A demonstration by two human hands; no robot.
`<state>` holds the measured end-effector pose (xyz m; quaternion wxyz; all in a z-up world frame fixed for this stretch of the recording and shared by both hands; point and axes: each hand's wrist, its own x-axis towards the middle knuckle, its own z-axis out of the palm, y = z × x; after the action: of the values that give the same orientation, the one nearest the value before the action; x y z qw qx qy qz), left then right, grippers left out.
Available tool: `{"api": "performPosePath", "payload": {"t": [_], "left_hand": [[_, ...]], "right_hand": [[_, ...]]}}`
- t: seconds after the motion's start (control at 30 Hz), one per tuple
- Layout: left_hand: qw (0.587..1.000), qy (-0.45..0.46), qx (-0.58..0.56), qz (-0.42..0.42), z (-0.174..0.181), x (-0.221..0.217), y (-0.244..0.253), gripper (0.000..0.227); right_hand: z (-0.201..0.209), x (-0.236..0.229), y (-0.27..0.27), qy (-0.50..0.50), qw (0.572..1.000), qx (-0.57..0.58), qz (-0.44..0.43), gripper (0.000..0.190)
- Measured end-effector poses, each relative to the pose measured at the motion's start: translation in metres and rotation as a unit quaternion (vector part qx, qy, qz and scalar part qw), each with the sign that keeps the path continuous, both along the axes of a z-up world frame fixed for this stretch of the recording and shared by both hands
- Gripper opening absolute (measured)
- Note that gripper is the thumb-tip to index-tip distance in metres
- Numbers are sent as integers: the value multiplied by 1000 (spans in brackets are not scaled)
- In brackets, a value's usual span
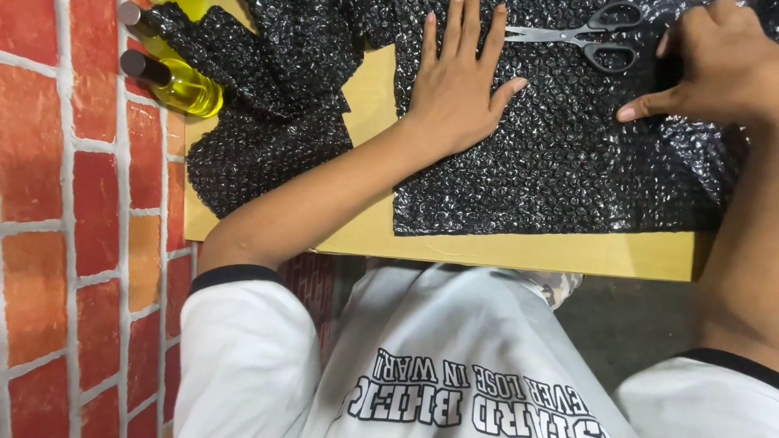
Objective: Cutting a large sheet of black bubble wrap into smaller pieces using scissors on a table.
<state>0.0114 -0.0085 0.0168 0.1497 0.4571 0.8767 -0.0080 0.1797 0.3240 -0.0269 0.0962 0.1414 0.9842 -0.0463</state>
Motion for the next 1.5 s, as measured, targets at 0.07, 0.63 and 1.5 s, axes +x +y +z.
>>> {"api": "performPosePath", "payload": {"t": [0.07,0.63,1.5], "left_hand": [[1000,9,11,-1,-2,-1,1,85],[995,57,85,-19,-4,10,-2,83],[983,-76,-143,-91,68,40,-23,103]], "right_hand": [[2,-2,-1,-12,1000,7,-16,103],[60,-16,-78,24,996,-49,76,70],[95,-23,-102,-193,951,-224,-91,25]]}}
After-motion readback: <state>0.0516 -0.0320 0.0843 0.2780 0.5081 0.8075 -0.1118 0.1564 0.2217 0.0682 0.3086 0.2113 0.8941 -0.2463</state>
